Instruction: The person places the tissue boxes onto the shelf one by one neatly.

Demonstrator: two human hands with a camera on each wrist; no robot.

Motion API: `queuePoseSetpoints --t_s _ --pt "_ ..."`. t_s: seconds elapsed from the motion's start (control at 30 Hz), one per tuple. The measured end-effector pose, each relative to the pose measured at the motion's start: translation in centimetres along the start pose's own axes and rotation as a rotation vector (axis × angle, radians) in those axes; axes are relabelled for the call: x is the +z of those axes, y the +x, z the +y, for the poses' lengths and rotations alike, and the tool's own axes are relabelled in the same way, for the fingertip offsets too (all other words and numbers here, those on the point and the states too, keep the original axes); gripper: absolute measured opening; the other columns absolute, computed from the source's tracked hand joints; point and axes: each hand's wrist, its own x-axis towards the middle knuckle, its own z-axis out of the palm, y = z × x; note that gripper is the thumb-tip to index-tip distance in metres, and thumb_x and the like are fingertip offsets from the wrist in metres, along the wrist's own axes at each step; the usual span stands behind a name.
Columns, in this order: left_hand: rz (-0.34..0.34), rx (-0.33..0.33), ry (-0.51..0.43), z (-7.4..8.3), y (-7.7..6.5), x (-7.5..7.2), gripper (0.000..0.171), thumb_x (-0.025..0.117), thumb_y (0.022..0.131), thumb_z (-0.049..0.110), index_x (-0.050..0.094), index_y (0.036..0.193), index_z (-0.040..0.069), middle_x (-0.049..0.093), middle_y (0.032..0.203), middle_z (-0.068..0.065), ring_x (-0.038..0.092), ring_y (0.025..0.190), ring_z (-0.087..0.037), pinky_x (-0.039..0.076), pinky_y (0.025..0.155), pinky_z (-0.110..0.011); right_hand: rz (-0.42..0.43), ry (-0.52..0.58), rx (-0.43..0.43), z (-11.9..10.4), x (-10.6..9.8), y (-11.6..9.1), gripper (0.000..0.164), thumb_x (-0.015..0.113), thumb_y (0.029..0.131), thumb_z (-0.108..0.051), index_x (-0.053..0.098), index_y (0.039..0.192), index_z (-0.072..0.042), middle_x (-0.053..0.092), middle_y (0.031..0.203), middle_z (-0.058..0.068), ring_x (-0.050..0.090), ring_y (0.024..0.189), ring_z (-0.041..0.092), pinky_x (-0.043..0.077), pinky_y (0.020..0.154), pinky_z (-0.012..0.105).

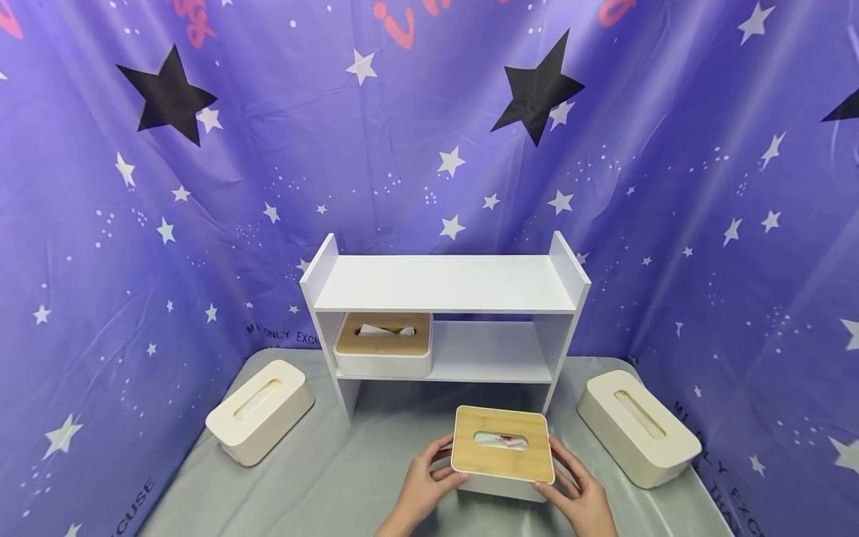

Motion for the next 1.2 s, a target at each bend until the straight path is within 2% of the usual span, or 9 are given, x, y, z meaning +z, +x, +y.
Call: queuePoseSetpoints --t_s 0.17,0.4,0.57,0.7,0.8,1.0,1.13,1.2 --pt "0.008 -0.006 -0.001 1.0 -0.2 -0.4 0.067 0.085 0.078 0.018 0.057 0.138 0.01 0.058 0.138 -0.013 0.06 0.122 -0.03 0.058 0.09 -0.022 -0.005 -0.001 -0.011 -0.9 0.0 -0.1 0.075 0.077 0.082 0.0 0.039 0.146 0.011 0.052 0.129 -0.035 0.048 0.117 -0.023 0.049 0.091 0.003" --pt "0.033 0.027 -0.008 2.0 -0.8 -1.1 0.066 0.086 0.077 0.02 0.059 0.137 0.012 0.061 0.134 -0.012 0.062 0.12 -0.027 0.059 0.087 -0.019 -0.001 0.018 -0.036 -2.1 0.5 -0.4 0.073 0.076 0.081 0.004 0.041 0.145 0.011 0.054 0.13 -0.033 0.049 0.118 -0.022 0.048 0.091 0.003" --pt "0.037 0.088 0.002 2.8 -1.2 -1.6 0.066 0.086 0.078 0.021 0.059 0.136 0.011 0.061 0.132 -0.013 0.063 0.118 -0.027 0.06 0.087 -0.022 0.014 -0.005 -0.007 -3.3 0.7 -0.4 0.074 0.078 0.082 0.0 0.042 0.146 0.008 0.053 0.129 -0.035 0.047 0.117 -0.024 0.048 0.09 0.002" --pt "0.05 0.127 0.024 3.7 -1.1 -2.0 0.065 0.086 0.078 0.023 0.059 0.136 0.01 0.061 0.134 -0.012 0.064 0.117 -0.023 0.06 0.085 -0.021 0.021 -0.017 -0.019 -4.2 0.8 -0.2 0.073 0.077 0.082 -0.001 0.043 0.146 0.007 0.053 0.131 -0.035 0.047 0.118 -0.024 0.047 0.09 0.001" --pt "0.061 0.139 0.031 4.3 -1.0 -2.1 0.064 0.086 0.077 0.023 0.061 0.135 0.012 0.062 0.134 -0.01 0.064 0.116 -0.022 0.06 0.085 -0.02 0.018 -0.009 -0.068 -4.7 0.7 -0.2 0.071 0.076 0.082 0.003 0.043 0.145 0.008 0.054 0.133 -0.032 0.048 0.12 -0.021 0.047 0.091 0.002" --pt "0.076 0.216 0.029 5.7 -0.7 -2.3 0.063 0.087 0.077 0.021 0.061 0.134 0.015 0.063 0.132 -0.009 0.065 0.115 -0.026 0.061 0.085 -0.026 -0.004 -0.008 -0.195 -5.9 0.4 0.3 0.068 0.073 0.082 0.011 0.045 0.144 0.008 0.054 0.142 -0.023 0.049 0.128 -0.014 0.046 0.095 0.003" --pt "0.085 0.262 0.03 6.7 -0.7 -2.6 0.061 0.086 0.077 0.018 0.062 0.133 0.015 0.063 0.132 -0.009 0.065 0.114 -0.026 0.062 0.085 -0.028 -0.017 0.047 -0.268 -6.6 0.5 0.4 0.068 0.071 0.079 0.017 0.045 0.142 0.012 0.055 0.146 -0.011 0.051 0.131 -0.006 0.048 0.098 0.008" --pt "0.089 0.265 0.03 7.1 -0.6 -2.9 0.06 0.086 0.078 0.019 0.062 0.133 0.016 0.063 0.132 -0.008 0.065 0.115 -0.027 0.062 0.085 -0.027 -0.024 0.065 -0.306 -6.8 0.6 0.6 0.068 0.07 0.078 0.019 0.045 0.141 0.014 0.055 0.148 -0.007 0.052 0.132 -0.003 0.049 0.1 0.011"
